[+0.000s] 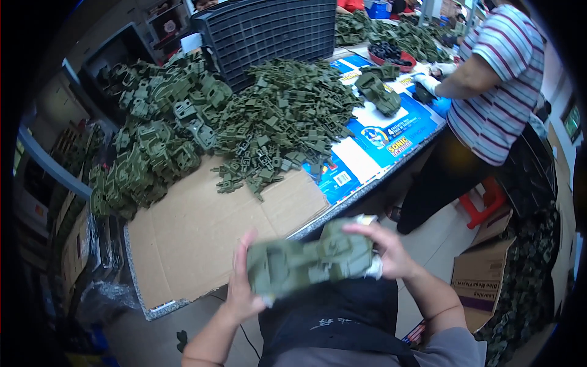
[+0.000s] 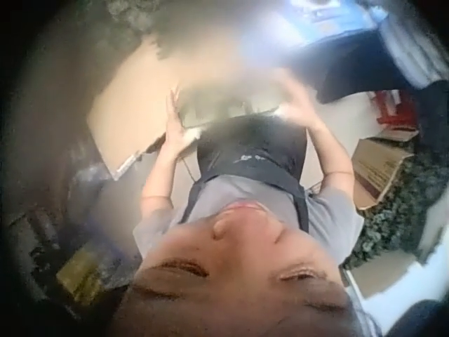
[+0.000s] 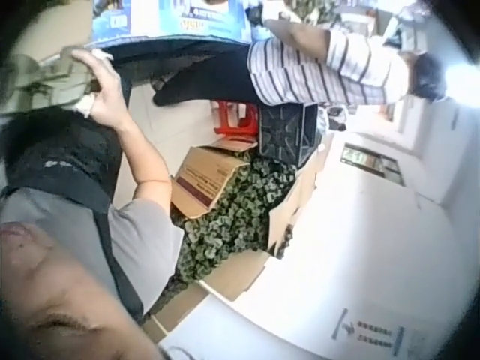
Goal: The person assembles or inspects green plastic toy tank parts by hand at a factory workstation.
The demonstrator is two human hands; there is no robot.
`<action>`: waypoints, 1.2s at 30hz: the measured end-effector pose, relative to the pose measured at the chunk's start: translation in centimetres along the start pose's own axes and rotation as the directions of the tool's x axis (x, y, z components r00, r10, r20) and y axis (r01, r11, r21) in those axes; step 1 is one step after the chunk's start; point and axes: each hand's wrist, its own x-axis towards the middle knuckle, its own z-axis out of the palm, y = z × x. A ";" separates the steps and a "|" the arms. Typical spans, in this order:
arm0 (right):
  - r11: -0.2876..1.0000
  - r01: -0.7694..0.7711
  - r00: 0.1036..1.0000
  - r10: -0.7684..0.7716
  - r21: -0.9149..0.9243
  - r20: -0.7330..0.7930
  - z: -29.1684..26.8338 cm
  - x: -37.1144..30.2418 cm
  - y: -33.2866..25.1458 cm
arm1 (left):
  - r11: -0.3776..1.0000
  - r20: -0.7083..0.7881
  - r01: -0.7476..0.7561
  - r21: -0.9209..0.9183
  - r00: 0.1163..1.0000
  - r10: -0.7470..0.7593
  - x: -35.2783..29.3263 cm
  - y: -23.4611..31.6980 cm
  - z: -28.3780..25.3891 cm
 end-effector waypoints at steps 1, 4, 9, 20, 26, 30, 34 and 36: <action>0.997 0.040 0.998 -0.043 -0.064 -0.039 -0.6 1.8 -0.3 | 0.978 -0.067 -0.078 0.193 0.993 0.093 1.6 -0.6 -1.0; 0.969 0.009 0.748 0.157 0.246 -0.645 -5.8 8.2 3.3 | 0.916 0.001 0.141 0.375 0.988 -0.153 5.7 -1.3 -4.5; 0.939 0.004 0.427 -0.312 -0.343 -0.849 -26.2 15.9 20.1 | 0.745 -0.153 0.282 0.605 0.959 -0.239 6.5 -6.1 -11.4; 0.455 -0.127 0.878 -0.361 -0.881 -0.313 -23.9 20.1 21.2 | 0.156 -0.837 0.827 0.539 0.507 0.205 3.7 -11.2 -32.2; 0.825 -0.207 0.942 0.024 -0.526 -0.334 -9.2 8.7 13.5 | 0.505 -0.852 0.746 0.434 0.522 -0.039 -0.8 -20.6 -37.7; 0.847 -0.098 0.989 0.023 -0.522 -0.148 -0.3 8.2 8.4 | 0.650 -0.904 0.674 0.352 0.425 0.050 -6.2 -21.5 -40.3; 0.856 -0.093 0.994 0.050 -0.509 -0.099 1.5 3.8 7.2 | 0.338 -0.801 0.727 0.598 0.559 0.216 1.7 -16.1 -32.3; 0.927 -0.002 0.999 -0.014 -0.374 -0.040 3.4 3.3 6.3 | 0.242 -0.562 0.508 0.827 0.724 0.401 2.4 -12.5 -29.6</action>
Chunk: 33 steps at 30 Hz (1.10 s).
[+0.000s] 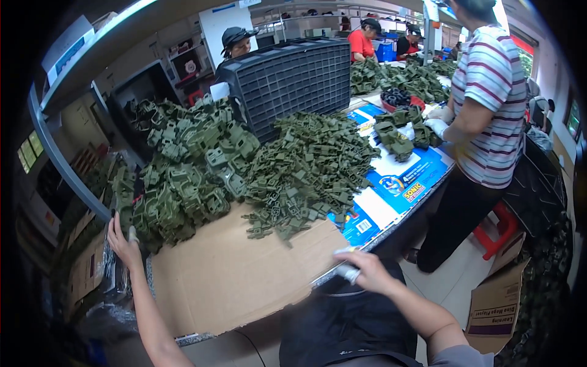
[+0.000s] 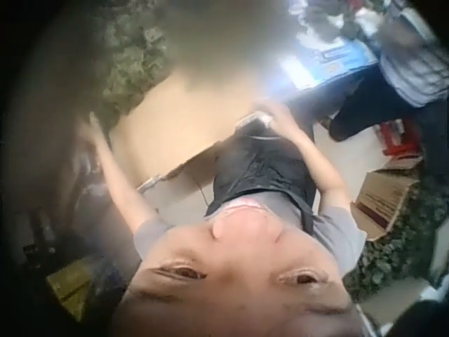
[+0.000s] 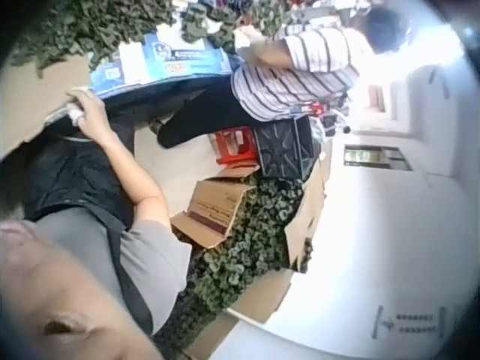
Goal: The person assembles or inspects green plastic toy tank parts by hand at a factory workstation.
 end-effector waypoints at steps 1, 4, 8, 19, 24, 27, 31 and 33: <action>0.976 -0.099 0.994 0.088 0.195 0.063 1.0 0.0 -1.0 | 0.992 -0.039 -0.095 -0.085 0.995 0.092 -0.4 2.4 -1.4; 0.616 -0.330 0.942 0.165 0.715 0.293 4.2 1.5 -6.4 | 0.870 -0.188 -0.436 -0.229 0.897 0.400 -3.4 10.8 -7.0; 0.135 -0.246 0.935 0.293 0.960 0.199 10.6 1.8 -9.8 | 0.682 -0.097 -0.508 -0.526 0.833 0.545 -10.4 21.0 -11.7; 0.706 -0.120 0.936 -0.155 0.698 0.318 6.4 -0.1 -8.2 | -0.087 0.823 0.905 -0.417 0.416 0.387 -18.4 23.7 -13.8; 0.984 0.069 0.974 -0.101 0.162 0.203 8.5 -1.3 -10.1 | 0.076 0.713 0.742 -0.666 0.663 -0.229 -19.9 27.2 -15.4; 0.956 0.049 0.947 -0.137 0.290 0.292 8.1 -0.8 -8.9 | 0.123 0.767 0.793 -0.596 0.608 -0.205 -20.4 25.6 -16.1; 0.840 0.016 0.922 -0.223 0.542 0.318 7.3 1.1 -9.4 | -0.709 0.918 0.620 -0.338 0.381 -0.104 -18.9 22.8 -16.4; 0.815 0.001 0.965 -0.152 0.579 0.212 5.6 2.8 -7.8 | -0.734 0.892 0.606 -0.306 0.452 0.001 -18.7 18.0 -15.5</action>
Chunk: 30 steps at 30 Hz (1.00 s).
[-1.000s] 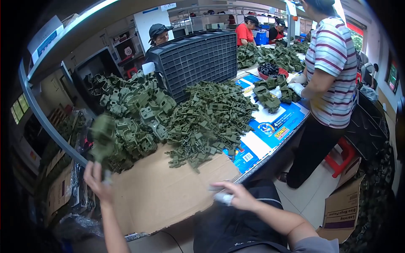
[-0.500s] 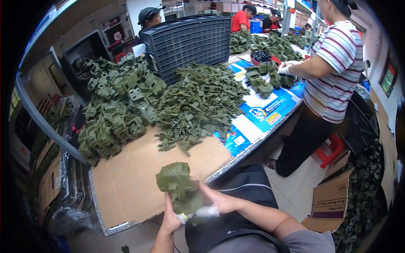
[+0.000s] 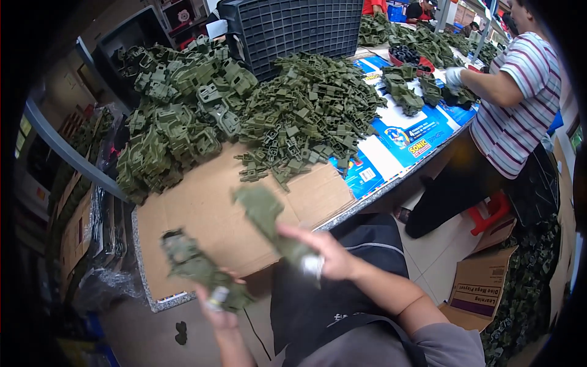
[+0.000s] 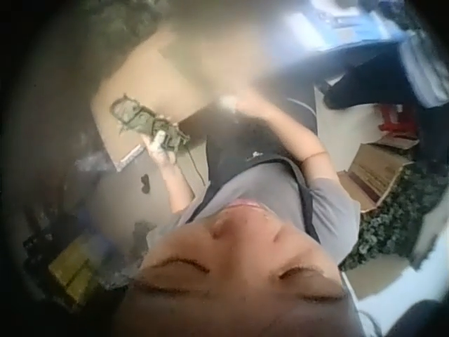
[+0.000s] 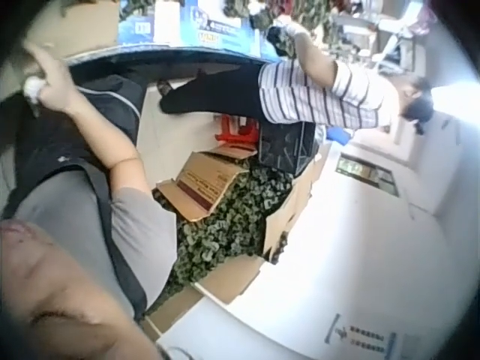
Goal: The person assembles or inspects green plastic toy tank parts by hand at a factory workstation.
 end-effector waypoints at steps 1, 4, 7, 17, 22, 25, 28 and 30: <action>0.983 -0.064 0.998 0.066 -0.171 0.007 -0.8 0.8 -0.5 | 0.994 -0.051 -0.065 0.090 0.996 0.070 -0.2 0.8 -0.6; 0.792 -0.143 0.970 0.232 -0.593 0.077 -0.3 4.2 -0.9 | 0.998 -0.106 -0.059 0.032 0.992 0.062 -2.0 1.3 -0.9; 0.761 -0.050 0.970 0.192 -0.646 0.151 0.4 5.3 2.4 | 0.960 0.048 0.271 -0.074 0.962 -0.268 -2.3 0.1 -0.7; 0.329 -0.544 0.767 -0.177 -0.772 -0.616 -11.3 1.6 9.2 | 0.760 0.214 0.617 0.206 0.729 -0.650 -1.9 -4.1 -1.0; 0.532 -0.468 0.760 -0.167 -0.706 -0.629 -12.3 0.2 8.3 | 0.654 0.030 0.651 0.385 0.700 -0.714 -3.4 -6.8 -2.0; 0.691 -0.365 0.819 -0.080 -0.624 -0.569 -9.7 -2.1 4.2 | 0.582 0.032 0.769 0.265 0.596 -0.803 -4.4 -8.5 -2.3; 0.831 -0.062 0.975 -0.067 -0.553 -0.211 -5.1 -6.8 2.5 | 0.556 0.068 0.807 0.200 0.554 -0.830 -4.5 -10.0 -2.2; 0.866 -0.100 0.991 0.131 -0.491 0.028 -1.9 -10.8 2.9 | 0.490 0.047 0.842 0.226 0.493 -0.869 -4.6 -10.6 -1.9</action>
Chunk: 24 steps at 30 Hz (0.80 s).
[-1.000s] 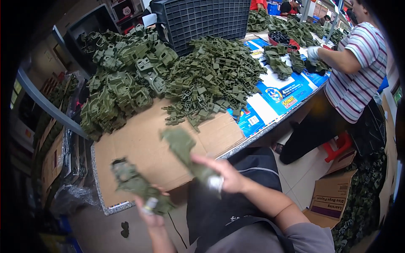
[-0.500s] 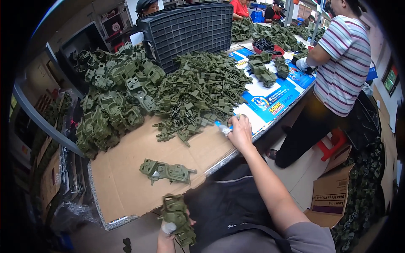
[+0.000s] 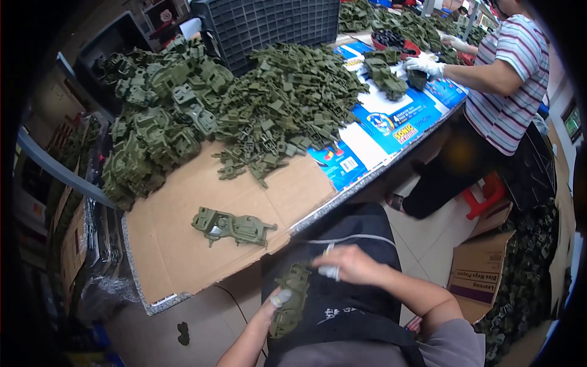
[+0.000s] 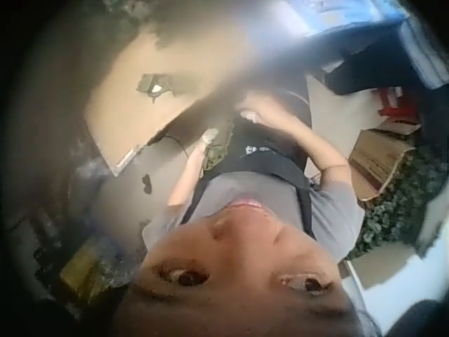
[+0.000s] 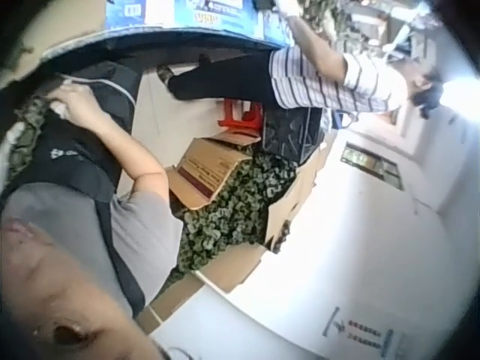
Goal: The person assembles or inspects green plastic toy tank parts by hand at a factory workstation.
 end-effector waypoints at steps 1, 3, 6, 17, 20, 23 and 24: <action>0.997 -0.070 0.989 0.075 -0.043 0.131 1.3 -1.5 0.1 | 1.000 -0.041 0.005 0.028 0.999 -0.004 0.2 0.1 0.8; 0.991 -0.127 0.971 0.134 -0.050 0.198 3.7 -2.9 0.3 | 0.979 -0.078 0.021 0.203 0.997 -0.006 1.2 -0.7 -0.6; 0.974 -0.189 0.953 0.213 -0.126 0.215 4.0 -3.1 -0.5 | 0.967 -0.011 0.056 0.249 0.998 -0.055 1.6 0.2 -0.6; 0.952 -0.306 0.866 0.292 -0.032 0.406 5.1 -2.3 1.4 | 0.961 0.078 0.031 0.276 0.995 -0.055 2.3 0.1 -0.7; 0.916 -0.401 0.849 0.360 0.027 0.386 5.2 -2.1 1.8 | 0.955 0.061 0.037 0.293 0.996 -0.057 2.4 -0.3 -0.9; 0.915 -0.398 0.871 0.357 0.060 0.337 6.4 -2.8 2.2 | 0.947 0.040 0.025 0.320 0.998 -0.040 2.3 0.0 -0.6; 0.926 -0.373 0.893 0.340 0.061 0.294 6.6 -2.9 2.7 | 0.945 0.058 0.011 0.328 0.998 -0.032 2.4 0.3 -0.4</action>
